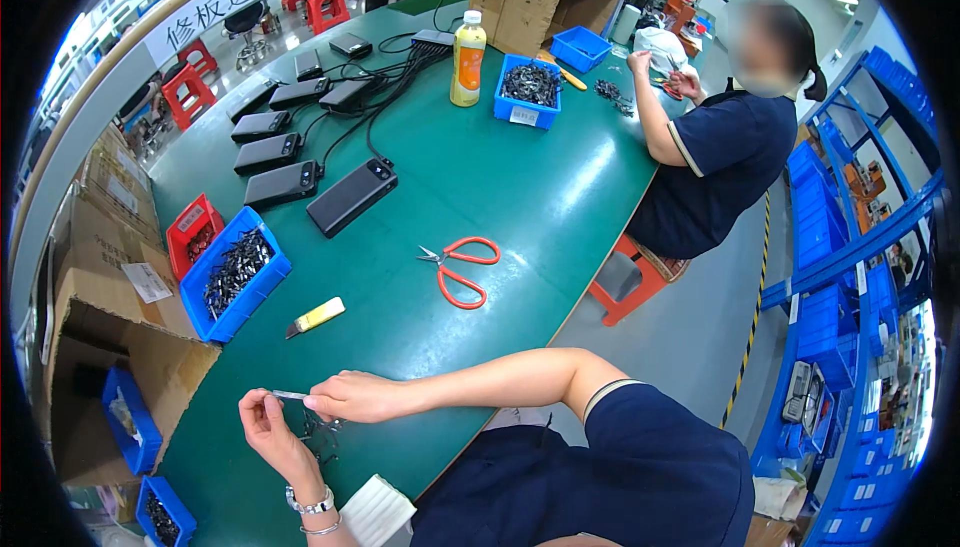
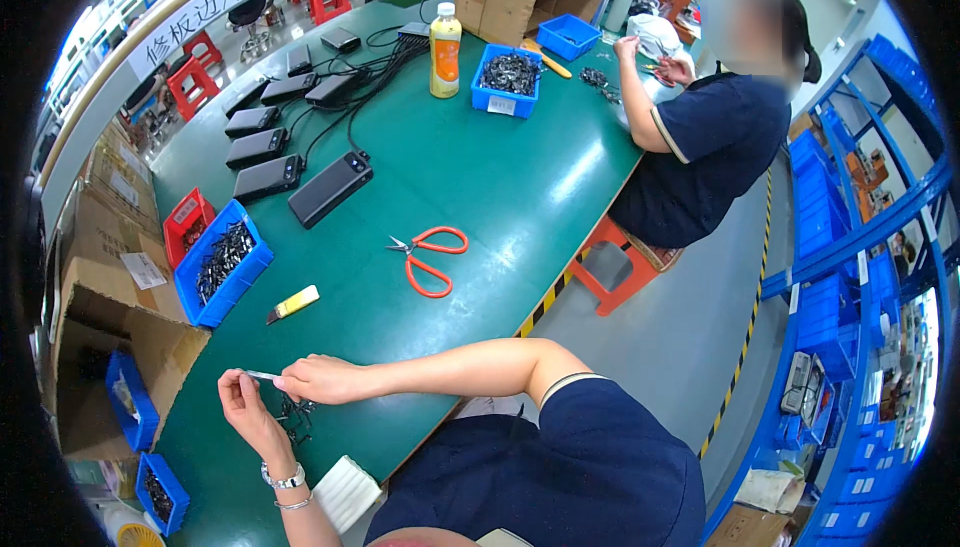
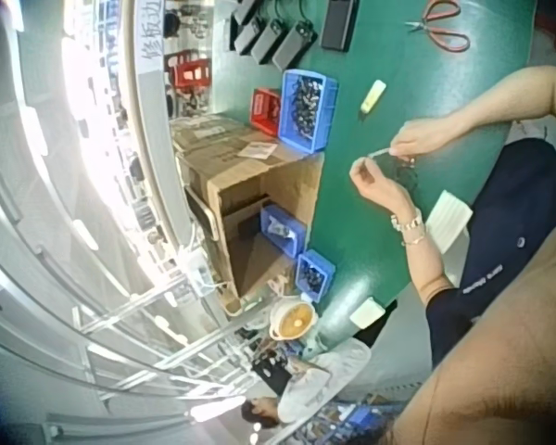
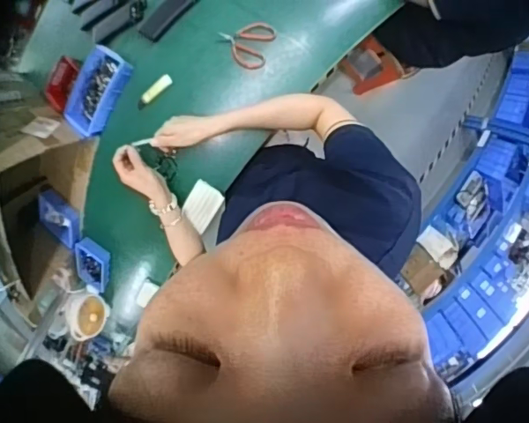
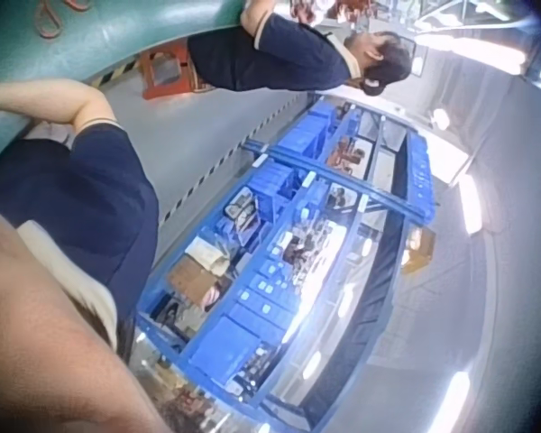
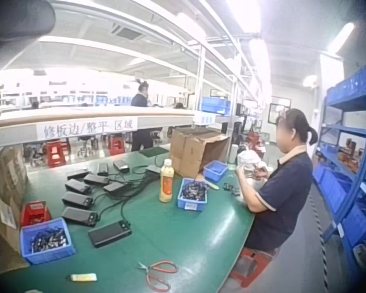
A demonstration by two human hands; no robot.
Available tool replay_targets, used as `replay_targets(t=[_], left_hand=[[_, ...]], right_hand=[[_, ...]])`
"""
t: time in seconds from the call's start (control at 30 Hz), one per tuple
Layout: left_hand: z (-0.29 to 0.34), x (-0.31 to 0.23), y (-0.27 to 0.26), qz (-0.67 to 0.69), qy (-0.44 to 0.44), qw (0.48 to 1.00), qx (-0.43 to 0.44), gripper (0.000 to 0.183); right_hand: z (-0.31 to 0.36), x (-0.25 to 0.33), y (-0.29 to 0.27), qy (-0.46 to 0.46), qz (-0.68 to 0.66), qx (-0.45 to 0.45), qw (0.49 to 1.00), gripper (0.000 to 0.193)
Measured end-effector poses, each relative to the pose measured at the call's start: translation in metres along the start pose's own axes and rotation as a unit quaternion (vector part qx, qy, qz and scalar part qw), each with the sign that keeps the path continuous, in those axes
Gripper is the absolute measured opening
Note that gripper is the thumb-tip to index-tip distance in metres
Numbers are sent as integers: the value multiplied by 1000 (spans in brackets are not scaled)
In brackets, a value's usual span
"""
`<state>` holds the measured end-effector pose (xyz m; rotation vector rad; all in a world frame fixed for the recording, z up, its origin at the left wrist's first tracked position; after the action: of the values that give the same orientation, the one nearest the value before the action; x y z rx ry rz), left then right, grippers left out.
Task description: Using pliers to manipulate and join small plastic and wire components at a factory workstation.
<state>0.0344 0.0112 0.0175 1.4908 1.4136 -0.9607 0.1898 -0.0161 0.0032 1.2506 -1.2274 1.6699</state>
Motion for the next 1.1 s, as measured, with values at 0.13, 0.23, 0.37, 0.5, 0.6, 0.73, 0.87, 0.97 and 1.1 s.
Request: replay_targets(t=[0.13,0.23,0.37,0.5,0.6,0.73,0.87,0.97,1.1], left_hand=[[2,-3,2,-10,5,1000,8,6],[2,1,0,5,13,1000,18,6],[3,-2,0,3,11,1000,20,5],[3,0,2,6,4,1000,21,5],[1,-6,5,-9,3,1000,23,5],[0,-5,0,-44,11,998,36,8],[0,-11,1,-58,46,996,49,14],[0,-14,1,-64,60,994,61,19],[0,-12,-1,-64,67,994,59,21]], right_hand=[[2,0,2,-2,-6,4,1000,50],[4,2,1,-4,6,22,1000,51],[6,6,1,-1,13,17,1000,49],[7,5,0,22,50,11,998,48],[5,-1,2,2,66,-24,998,47],[6,6,0,-15,108,-60,992,40],[9,8,0,-30,148,-82,985,36],[10,8,0,-42,162,-95,981,36],[11,12,0,-39,191,-94,976,36]])
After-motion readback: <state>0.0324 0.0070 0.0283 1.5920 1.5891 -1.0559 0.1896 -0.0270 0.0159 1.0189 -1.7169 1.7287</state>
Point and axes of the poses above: each hand's wrist, its own z-axis away from the middle knuckle, its own y-axis out of the palm, x = y × z, the point moved 2 cm from there along -z, towards the middle knuckle, and after that the axes turned 8 degrees about y, right-handed, at the moved point
